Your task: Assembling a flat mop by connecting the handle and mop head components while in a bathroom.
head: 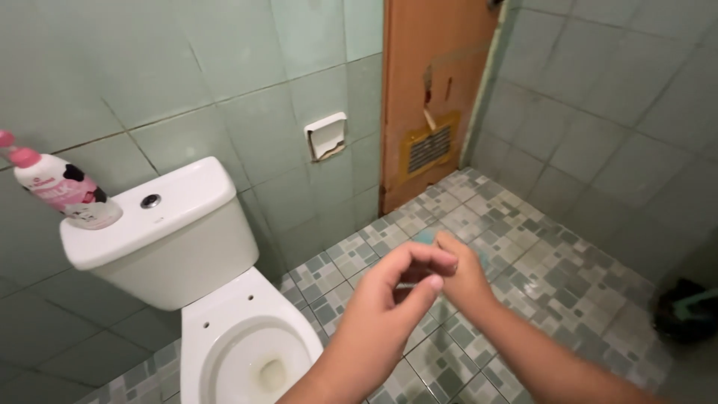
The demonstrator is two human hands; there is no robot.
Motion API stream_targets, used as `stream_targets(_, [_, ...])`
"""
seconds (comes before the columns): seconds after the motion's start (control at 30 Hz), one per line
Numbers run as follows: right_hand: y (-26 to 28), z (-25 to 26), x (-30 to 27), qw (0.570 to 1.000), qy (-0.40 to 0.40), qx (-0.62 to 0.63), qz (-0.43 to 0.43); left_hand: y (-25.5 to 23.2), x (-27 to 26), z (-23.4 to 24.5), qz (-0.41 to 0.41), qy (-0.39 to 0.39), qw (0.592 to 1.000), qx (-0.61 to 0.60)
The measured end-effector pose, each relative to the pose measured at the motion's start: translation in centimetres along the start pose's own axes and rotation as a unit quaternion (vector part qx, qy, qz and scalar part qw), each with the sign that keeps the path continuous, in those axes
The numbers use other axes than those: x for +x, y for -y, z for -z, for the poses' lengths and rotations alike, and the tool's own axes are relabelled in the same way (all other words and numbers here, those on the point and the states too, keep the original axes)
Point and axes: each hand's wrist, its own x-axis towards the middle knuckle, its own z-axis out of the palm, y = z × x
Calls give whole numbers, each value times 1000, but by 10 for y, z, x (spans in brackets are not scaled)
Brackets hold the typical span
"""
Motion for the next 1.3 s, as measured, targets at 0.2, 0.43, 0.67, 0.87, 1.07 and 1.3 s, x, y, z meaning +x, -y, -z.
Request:
stream_targets(0.2, [-52,55,19,992,43,-104,-53,12,47,-14,-33,-17,999,-14])
stream_targets(0.43, [12,113,27,964,-72,-13,-255,39,130,-30,38,-43,998,0])
stream_targets(0.67, [-164,151,107,985,-88,-43,-145,54,208,-55,12,-32,999,-15])
stream_targets(0.87, [-223,153,133,973,-96,55,-201,74,251,-79,33,-20,998,-41])
stream_targets(1.07, [-26,188,131,757,-69,384,-524,77,278,-88,46,31,997,-47])
stream_targets(1.3, [-191,247,161,550,-140,643,-514,87,323,-77,17,33,999,-17])
